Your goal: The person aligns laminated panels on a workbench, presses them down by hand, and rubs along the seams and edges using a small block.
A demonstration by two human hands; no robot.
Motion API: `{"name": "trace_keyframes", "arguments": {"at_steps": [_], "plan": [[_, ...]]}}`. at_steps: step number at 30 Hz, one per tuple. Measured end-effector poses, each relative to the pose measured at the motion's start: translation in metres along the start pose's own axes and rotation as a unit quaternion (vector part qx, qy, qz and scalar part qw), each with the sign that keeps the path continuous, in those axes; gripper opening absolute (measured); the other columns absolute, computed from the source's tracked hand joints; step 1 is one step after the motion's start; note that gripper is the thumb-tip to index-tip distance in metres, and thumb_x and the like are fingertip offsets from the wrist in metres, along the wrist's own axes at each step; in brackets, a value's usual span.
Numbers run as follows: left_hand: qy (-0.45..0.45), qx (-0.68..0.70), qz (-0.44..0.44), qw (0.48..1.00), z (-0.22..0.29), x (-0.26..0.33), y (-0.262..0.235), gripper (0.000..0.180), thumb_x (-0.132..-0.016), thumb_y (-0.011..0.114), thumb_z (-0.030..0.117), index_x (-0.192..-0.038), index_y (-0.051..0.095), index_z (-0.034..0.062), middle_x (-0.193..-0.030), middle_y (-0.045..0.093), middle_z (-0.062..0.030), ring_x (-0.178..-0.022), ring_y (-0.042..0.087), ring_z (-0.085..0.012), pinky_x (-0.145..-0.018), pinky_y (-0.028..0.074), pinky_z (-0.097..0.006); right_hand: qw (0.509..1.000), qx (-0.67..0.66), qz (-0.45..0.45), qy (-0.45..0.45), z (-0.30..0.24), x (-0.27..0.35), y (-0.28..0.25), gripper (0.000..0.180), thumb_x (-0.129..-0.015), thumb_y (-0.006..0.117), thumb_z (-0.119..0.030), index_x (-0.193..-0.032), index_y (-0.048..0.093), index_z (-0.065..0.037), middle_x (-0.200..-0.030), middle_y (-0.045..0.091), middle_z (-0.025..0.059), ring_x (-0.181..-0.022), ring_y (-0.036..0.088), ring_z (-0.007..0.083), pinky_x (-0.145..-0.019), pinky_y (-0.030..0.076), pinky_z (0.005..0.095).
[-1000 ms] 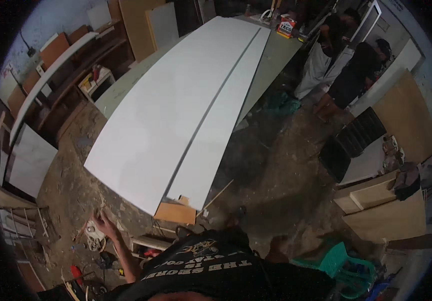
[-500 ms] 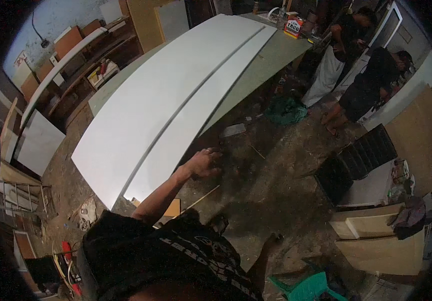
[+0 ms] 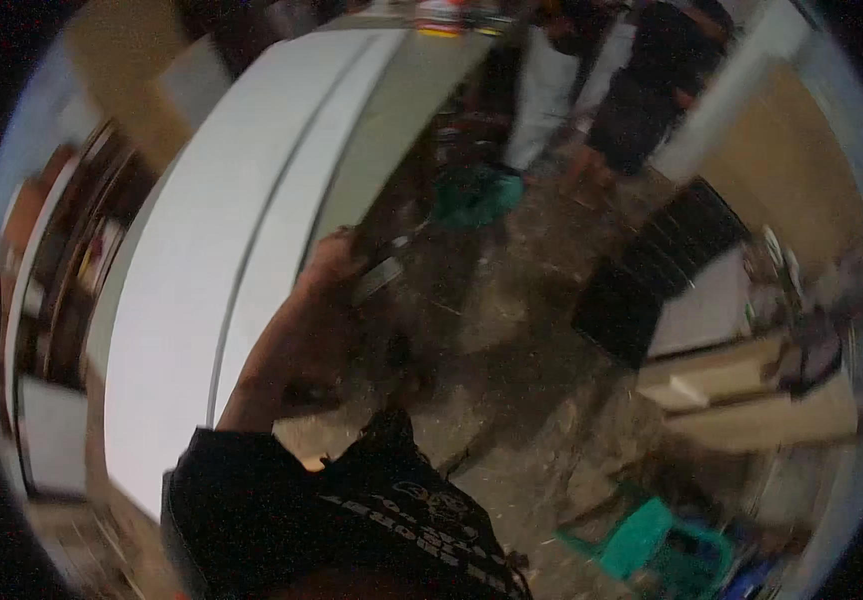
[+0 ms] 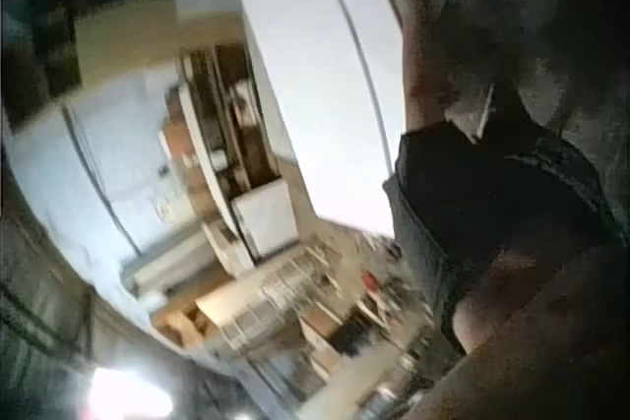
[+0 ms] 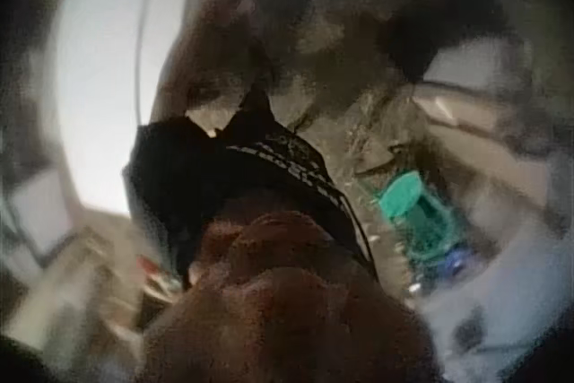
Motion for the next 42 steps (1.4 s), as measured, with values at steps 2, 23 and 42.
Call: {"name": "trace_keyframes", "arguments": {"at_steps": [2,23,42], "plan": [[0.116,0.050,0.056,0.990,-0.055,-0.040,0.005,0.058,-0.092,0.062,0.043,-0.133,0.059,0.0024,-0.132,0.063,-0.0214,-0.120,0.060,-0.0399,-0.099,0.049,-0.050,0.995,-0.073,0.037,0.057,-0.020,0.014,-0.013,0.043,-0.098,0.064,-0.029,-0.133,0.059,-0.004,-0.124,0.066,0.0142,-0.107,0.065,0.0291,-0.093,0.052,0.0429],[0.143,-0.025,-0.078,0.986,-0.090,-0.449,0.097,0.080,-0.079,0.079,0.049,-0.143,0.053,0.0090,-0.146,0.053,-0.0159,-0.139,0.044,-0.0354,-0.115,0.037,-0.048,0.963,-0.240,0.087,-0.086,-0.403,0.010,0.160,0.039,-0.096,0.069,-0.020,-0.130,0.060,-0.004,-0.103,0.071,0.0179,-0.090,0.069,0.0295,-0.079,0.056,0.0419],[-0.403,0.009,0.062,0.913,-0.108,-0.228,0.028,0.080,-0.078,0.083,0.036,-0.147,0.047,0.0158,-0.156,0.040,-0.0081,-0.136,0.044,-0.0368,-0.107,0.043,-0.052,0.627,-0.180,-0.607,-0.454,-1.139,0.073,0.565,0.037,-0.098,0.065,-0.013,-0.131,0.058,0.002,-0.102,0.063,0.0059,-0.084,0.060,0.0136,-0.078,0.050,0.0319]]}}
Point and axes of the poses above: each hand's wrist, its own x-axis away from the middle knuckle, its own y-axis out of the palm, z = x × y, the point moved 10 cm from there along -x, towards the middle knuckle
